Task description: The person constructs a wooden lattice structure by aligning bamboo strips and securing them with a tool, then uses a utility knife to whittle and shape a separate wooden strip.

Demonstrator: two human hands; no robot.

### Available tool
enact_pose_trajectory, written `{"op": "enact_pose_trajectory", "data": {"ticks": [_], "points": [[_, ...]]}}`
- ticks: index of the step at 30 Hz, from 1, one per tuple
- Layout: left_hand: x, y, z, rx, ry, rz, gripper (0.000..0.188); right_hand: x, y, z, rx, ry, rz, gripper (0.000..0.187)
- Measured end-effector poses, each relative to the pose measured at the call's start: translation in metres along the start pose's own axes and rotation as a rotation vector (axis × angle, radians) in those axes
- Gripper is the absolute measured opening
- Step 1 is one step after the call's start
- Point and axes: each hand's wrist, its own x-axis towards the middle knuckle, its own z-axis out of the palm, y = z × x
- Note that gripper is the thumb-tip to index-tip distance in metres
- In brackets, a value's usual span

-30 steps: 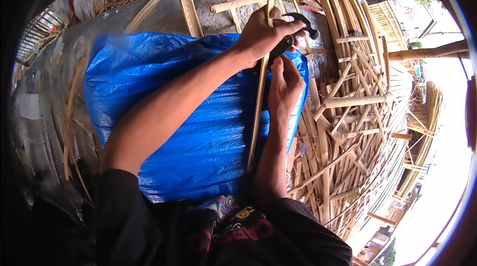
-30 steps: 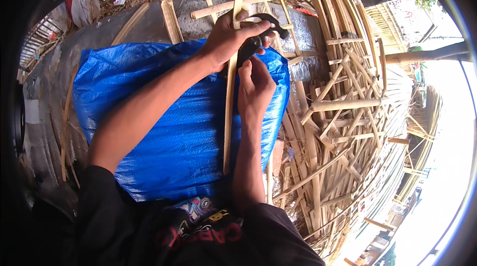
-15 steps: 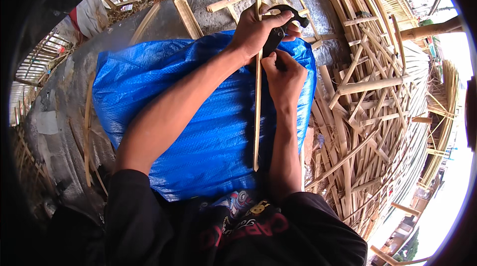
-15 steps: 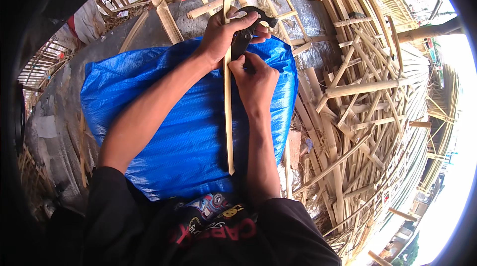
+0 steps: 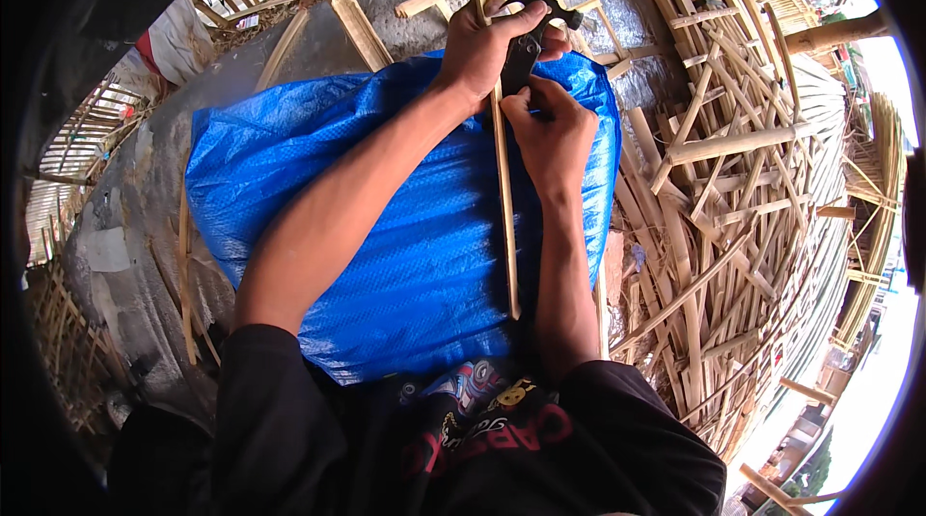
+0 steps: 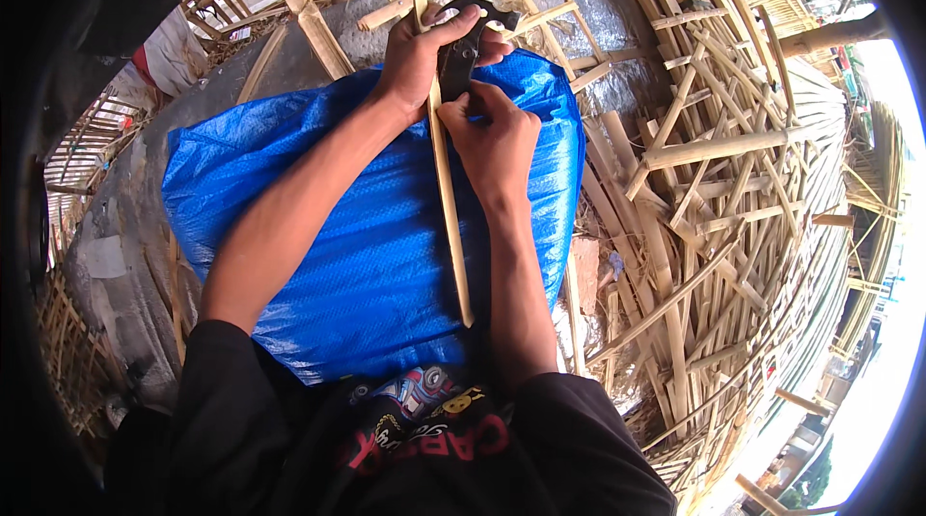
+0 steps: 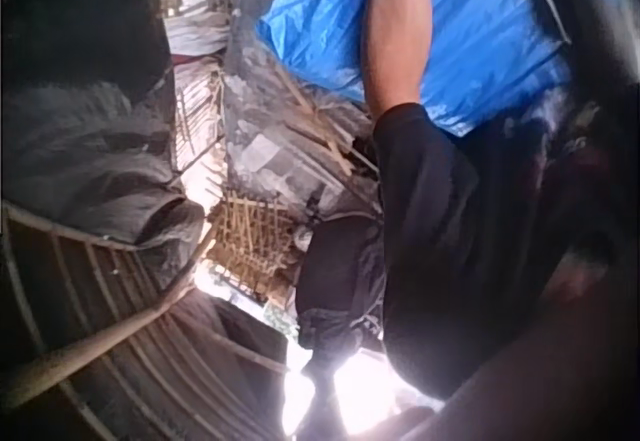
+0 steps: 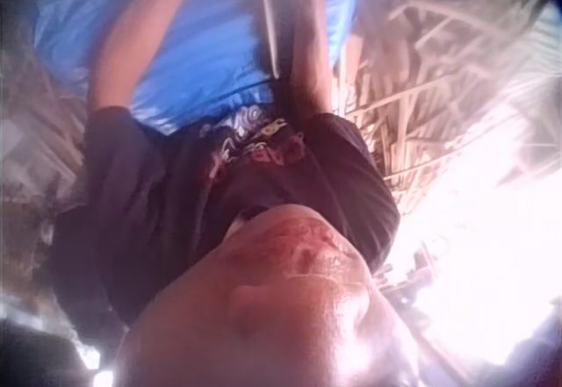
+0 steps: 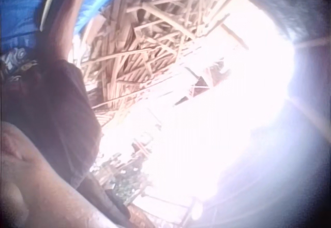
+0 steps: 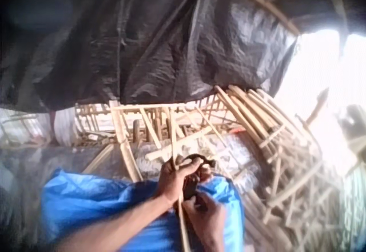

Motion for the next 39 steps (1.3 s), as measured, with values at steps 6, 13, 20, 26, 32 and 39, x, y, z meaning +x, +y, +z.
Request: {"op": "enact_pose_trajectory", "data": {"ticks": [6, 13, 20, 26, 32, 39], "points": [[0.0, -0.001, -0.001, -0.012, 0.01, 0.008, 0.025, 0.0, 0.0, 0.001, -0.005, 0.024, -0.005, 0.022], [0.0, 0.0, -0.001, -0.013, 0.054, 0.017, 0.022, 0.0, 0.001, 0.001, 0.018, 0.048, 0.003, 0.022], [0.001, 0.001, 0.003, 0.066, 0.078, 0.034, 0.023, -0.001, 0.003, 0.001, 0.067, 0.074, 0.055, 0.019], [0.003, 0.001, 0.002, -0.008, 0.063, 0.04, 0.014, -0.001, 0.004, 0.0, 0.17, 0.072, 0.128, 0.016], [0.005, 0.01, 0.004, 0.135, 0.012, -0.06, 0.025, 0.002, 0.011, -0.003, 0.248, 0.038, 0.175, 0.017], [0.001, 0.012, 0.004, 0.149, 0.027, -0.023, 0.029, 0.002, 0.004, -0.007, 0.329, 0.008, 0.189, 0.018]]}}
